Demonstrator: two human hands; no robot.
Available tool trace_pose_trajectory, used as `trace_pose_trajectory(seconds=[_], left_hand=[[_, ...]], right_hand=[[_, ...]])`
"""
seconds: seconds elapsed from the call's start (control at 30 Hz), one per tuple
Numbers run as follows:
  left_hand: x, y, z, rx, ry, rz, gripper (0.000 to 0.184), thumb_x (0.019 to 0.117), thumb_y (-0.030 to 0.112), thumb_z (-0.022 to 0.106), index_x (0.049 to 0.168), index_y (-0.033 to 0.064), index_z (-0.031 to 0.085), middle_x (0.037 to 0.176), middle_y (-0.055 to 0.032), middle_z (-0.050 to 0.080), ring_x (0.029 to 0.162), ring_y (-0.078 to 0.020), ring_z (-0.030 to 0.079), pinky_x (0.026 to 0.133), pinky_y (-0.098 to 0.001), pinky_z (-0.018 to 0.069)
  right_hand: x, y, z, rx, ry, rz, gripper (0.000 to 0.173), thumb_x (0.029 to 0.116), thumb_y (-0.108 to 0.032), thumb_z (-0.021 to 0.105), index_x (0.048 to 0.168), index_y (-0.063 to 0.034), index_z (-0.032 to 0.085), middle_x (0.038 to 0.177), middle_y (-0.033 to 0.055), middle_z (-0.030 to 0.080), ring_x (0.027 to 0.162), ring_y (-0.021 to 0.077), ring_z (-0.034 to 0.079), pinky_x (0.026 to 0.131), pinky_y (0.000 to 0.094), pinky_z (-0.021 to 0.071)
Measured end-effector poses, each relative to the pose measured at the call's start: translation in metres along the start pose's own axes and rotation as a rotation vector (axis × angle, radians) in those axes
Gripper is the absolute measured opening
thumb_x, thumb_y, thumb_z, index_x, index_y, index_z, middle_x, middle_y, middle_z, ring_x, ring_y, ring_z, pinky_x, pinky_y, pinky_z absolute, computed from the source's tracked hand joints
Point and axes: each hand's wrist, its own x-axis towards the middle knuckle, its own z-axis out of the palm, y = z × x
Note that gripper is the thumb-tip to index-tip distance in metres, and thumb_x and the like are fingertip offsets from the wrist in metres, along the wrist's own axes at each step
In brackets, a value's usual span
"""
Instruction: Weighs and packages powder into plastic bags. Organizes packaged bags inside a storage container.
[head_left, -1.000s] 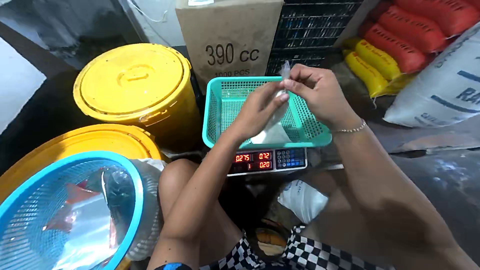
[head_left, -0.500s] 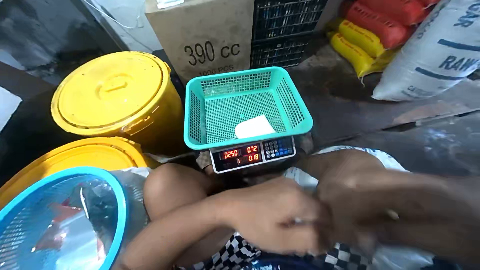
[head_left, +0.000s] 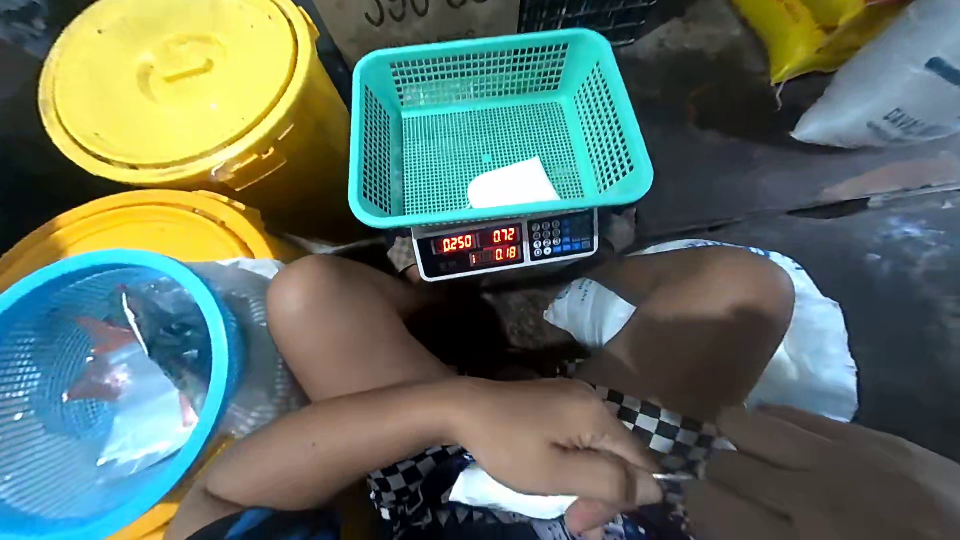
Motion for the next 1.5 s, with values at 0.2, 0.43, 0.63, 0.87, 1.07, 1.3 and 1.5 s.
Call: trace_pose_trajectory(seconds=[0.2,0.43,0.63,0.87,1.07,1.3,1.5], left_hand=[[-0.002,-0.036,0.000,-0.461,0.117,-0.006,0.041,0.1099,0.028,0.037,0.081,0.0060,0.056,0.068,0.0048,0.057,0.067,-0.0025,0.062,0.066,-0.0224,0.0537],[0.015,-0.006,-0.035,0.516,0.567,0.184,0.050,0.1055,0.043,0.053,0.121,-0.0033,0.063,0.119,-0.0105,0.067,0.116,-0.0086,0.060,0.104,-0.0293,0.0483],[0.029,-0.019,-0.078,0.728,0.772,0.166,0.070,0.0757,0.025,0.090,0.132,-0.0018,0.058,0.136,-0.0141,0.057,0.126,-0.0170,0.056,0.104,-0.0325,0.0515],[0.049,-0.016,-0.073,0.362,0.948,0.175,0.048,0.0891,0.000,0.071,0.133,-0.0033,0.053,0.107,-0.0064,0.069,0.093,-0.0060,0.069,0.084,-0.0259,0.0605],[0.054,0.011,-0.104,-0.050,1.231,0.129,0.037,0.1031,0.052,0.053,0.114,0.0183,0.062,0.084,0.0025,0.072,0.067,-0.0062,0.069,0.059,-0.0268,0.0606],[0.037,-0.005,-0.122,-0.255,1.425,0.204,0.043,0.1053,0.054,0.045,0.121,0.0181,0.063,0.097,-0.0002,0.074,0.082,-0.0092,0.073,0.071,-0.0303,0.0630],[0.031,-0.009,-0.144,-0.517,1.523,0.402,0.049,0.1093,0.053,0.031,0.141,0.0215,0.049,0.130,0.0024,0.064,0.122,-0.0093,0.062,0.105,-0.0338,0.0519]], right_hand=[[0.005,0.044,0.017,0.364,0.214,0.039,0.029,0.1060,-0.019,0.048,0.089,-0.0036,0.065,0.075,0.0074,0.059,0.070,0.0181,0.058,0.064,0.0299,0.0494],[0.028,0.070,0.002,0.562,0.699,-0.157,0.030,0.1112,-0.029,0.044,0.092,-0.0114,0.060,0.076,-0.0094,0.058,0.071,-0.0066,0.056,0.069,0.0106,0.0517],[0.045,0.090,-0.025,0.547,0.770,-0.055,0.031,0.1097,-0.035,0.045,0.088,-0.0197,0.060,0.068,-0.0143,0.054,0.058,-0.0064,0.053,0.053,0.0092,0.0476],[0.071,0.104,-0.064,0.687,0.863,-0.120,0.023,0.1099,-0.019,0.042,0.098,-0.0156,0.062,0.082,-0.0103,0.066,0.075,-0.0001,0.064,0.070,0.0157,0.0567],[0.086,0.138,-0.049,0.589,0.840,0.217,0.063,0.0956,-0.039,0.066,0.146,-0.0091,0.043,0.123,0.0013,0.066,0.101,0.0090,0.068,0.084,0.0293,0.0607],[0.138,0.139,0.010,0.669,0.792,0.279,0.023,0.1001,-0.030,0.065,0.109,-0.0093,0.069,0.081,-0.0061,0.071,0.071,-0.0013,0.068,0.065,0.0181,0.0582],[0.165,0.162,0.008,1.270,0.772,0.353,0.020,0.1034,-0.014,0.060,0.120,-0.0031,0.061,0.096,0.0051,0.071,0.078,0.0109,0.071,0.070,0.0272,0.0621]])
